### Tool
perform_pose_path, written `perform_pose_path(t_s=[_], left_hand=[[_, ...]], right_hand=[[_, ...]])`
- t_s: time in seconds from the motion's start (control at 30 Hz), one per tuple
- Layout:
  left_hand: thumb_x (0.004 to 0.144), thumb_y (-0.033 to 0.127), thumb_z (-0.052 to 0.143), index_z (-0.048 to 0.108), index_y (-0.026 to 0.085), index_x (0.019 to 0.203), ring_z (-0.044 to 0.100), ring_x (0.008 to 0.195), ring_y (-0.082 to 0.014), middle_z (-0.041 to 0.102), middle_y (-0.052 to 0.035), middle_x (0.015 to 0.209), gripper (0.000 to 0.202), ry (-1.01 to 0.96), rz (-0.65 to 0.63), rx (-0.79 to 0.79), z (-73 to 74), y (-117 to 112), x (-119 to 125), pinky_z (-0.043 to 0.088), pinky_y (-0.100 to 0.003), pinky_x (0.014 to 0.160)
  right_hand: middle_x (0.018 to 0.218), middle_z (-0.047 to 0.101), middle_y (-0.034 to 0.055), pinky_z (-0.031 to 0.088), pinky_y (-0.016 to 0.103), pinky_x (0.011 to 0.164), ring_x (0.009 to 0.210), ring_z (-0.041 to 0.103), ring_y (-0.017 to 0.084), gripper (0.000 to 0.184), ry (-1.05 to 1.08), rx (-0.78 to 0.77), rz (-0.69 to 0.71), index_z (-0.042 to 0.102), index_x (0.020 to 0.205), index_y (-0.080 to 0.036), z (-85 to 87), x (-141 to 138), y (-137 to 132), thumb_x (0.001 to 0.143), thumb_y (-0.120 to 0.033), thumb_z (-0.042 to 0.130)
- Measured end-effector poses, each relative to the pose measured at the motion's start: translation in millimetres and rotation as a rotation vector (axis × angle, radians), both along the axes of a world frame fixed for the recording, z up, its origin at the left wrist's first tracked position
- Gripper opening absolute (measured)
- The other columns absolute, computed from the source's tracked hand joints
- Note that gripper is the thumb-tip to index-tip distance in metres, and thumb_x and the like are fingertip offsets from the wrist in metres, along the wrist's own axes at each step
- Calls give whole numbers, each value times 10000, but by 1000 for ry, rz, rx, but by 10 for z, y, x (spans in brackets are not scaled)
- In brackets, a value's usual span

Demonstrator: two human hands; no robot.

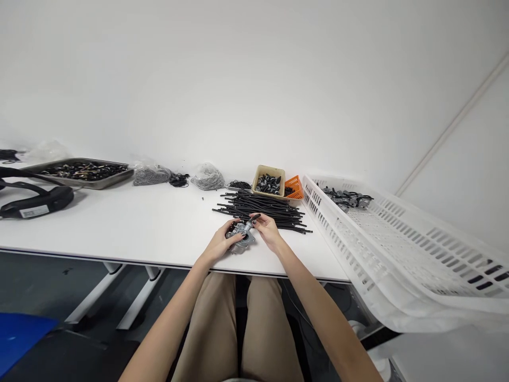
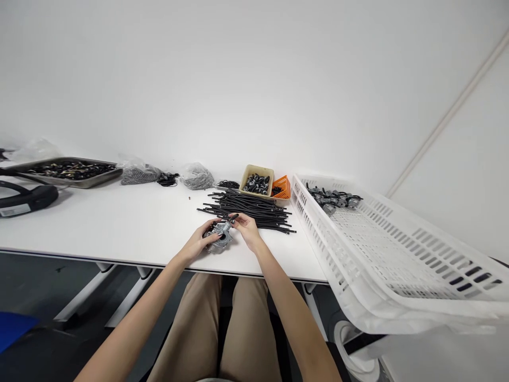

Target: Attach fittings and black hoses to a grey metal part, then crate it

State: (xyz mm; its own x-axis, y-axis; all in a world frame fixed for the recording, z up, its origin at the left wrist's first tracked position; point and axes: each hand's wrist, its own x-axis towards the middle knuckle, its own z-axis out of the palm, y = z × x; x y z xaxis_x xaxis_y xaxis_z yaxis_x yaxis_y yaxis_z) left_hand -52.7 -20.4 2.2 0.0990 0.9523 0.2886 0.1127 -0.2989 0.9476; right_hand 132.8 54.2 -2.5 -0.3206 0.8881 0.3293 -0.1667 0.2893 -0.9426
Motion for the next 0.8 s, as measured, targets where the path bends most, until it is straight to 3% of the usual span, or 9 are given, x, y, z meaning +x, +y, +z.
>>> perform_pose_path(t_s=[0.1, 0.33, 0.63, 0.8], left_hand=[[753, 477, 749, 599, 167, 1281, 582, 1205, -337, 654, -143, 1296, 631, -4, 0, -8, -7, 8, -1, 413, -476, 1066], [756, 459, 756, 611, 179, 1285, 590, 1191, -334, 662, -135, 1288, 616, -22, -3, -22, -14, 12, -8, 409, -484, 1071], [695, 403, 810, 651, 179, 1255, 584, 1211, -341, 684, -131, 1255, 623, -126, -2, -67, -14, 14, -7, 417, -475, 1058], [631, 343, 872, 691, 176, 1184, 651, 1080, -301, 731, -104, 1123, 605, -298, 44, -123, -6, 18, 0, 475, -421, 983]], right_hand=[[1048, 689, 53, 547, 396, 885, 952, 654, 180, 269, -19, 0, -26, 665, 1010, -145, -26, 1, 32, 913, -395, 683], [1055, 676, 50, 558, 395, 886, 973, 652, 181, 215, -47, 17, -27, 659, 1010, -143, -45, 18, 57, 940, -346, 659], [1034, 707, 62, 549, 410, 899, 956, 671, 191, 326, -65, 36, -9, 669, 1066, -151, -16, 37, 12, 896, -428, 692], [1069, 737, 97, 534, 394, 929, 993, 679, 223, 402, -117, 84, -55, 696, 1084, -189, 33, 43, -44, 808, -481, 716]])
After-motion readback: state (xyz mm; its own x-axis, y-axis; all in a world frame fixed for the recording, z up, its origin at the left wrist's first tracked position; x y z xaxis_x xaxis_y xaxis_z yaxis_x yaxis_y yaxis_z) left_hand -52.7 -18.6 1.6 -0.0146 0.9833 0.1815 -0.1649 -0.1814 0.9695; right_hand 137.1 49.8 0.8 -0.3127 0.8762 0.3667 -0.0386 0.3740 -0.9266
